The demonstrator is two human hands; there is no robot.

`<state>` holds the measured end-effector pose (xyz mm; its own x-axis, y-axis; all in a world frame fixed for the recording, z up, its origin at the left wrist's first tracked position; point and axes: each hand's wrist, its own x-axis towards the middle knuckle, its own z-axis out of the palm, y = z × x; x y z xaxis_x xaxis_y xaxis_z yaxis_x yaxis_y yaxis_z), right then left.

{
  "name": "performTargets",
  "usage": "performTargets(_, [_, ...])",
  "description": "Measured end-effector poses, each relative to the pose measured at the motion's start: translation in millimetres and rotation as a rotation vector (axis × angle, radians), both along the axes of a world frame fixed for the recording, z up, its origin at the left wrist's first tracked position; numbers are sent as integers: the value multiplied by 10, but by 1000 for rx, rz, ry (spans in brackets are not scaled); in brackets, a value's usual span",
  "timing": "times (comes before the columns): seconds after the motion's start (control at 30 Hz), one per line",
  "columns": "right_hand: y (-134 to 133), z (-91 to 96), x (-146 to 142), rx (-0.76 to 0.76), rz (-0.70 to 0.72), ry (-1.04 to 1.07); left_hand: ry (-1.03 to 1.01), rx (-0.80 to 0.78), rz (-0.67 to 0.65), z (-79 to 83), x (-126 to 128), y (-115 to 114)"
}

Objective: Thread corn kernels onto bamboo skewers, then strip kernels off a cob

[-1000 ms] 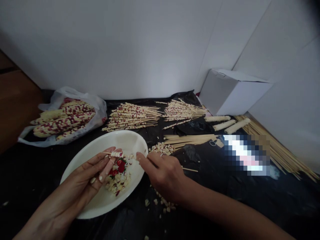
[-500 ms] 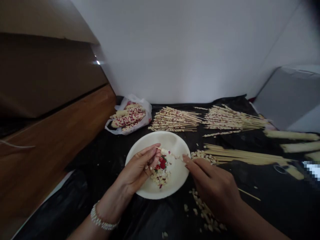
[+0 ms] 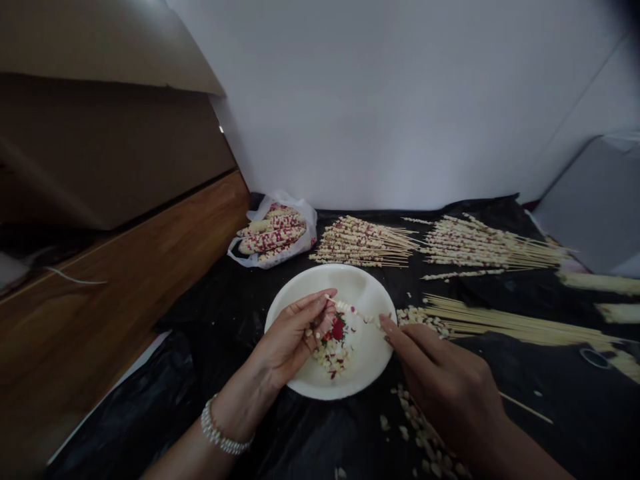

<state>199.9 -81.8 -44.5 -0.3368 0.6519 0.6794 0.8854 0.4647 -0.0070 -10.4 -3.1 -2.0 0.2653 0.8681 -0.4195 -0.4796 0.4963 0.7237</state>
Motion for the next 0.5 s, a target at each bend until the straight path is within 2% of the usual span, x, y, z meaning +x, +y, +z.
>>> performTargets(0.5, [-1,21,9,29,-14,-60,-21,9,50,2,5,3])
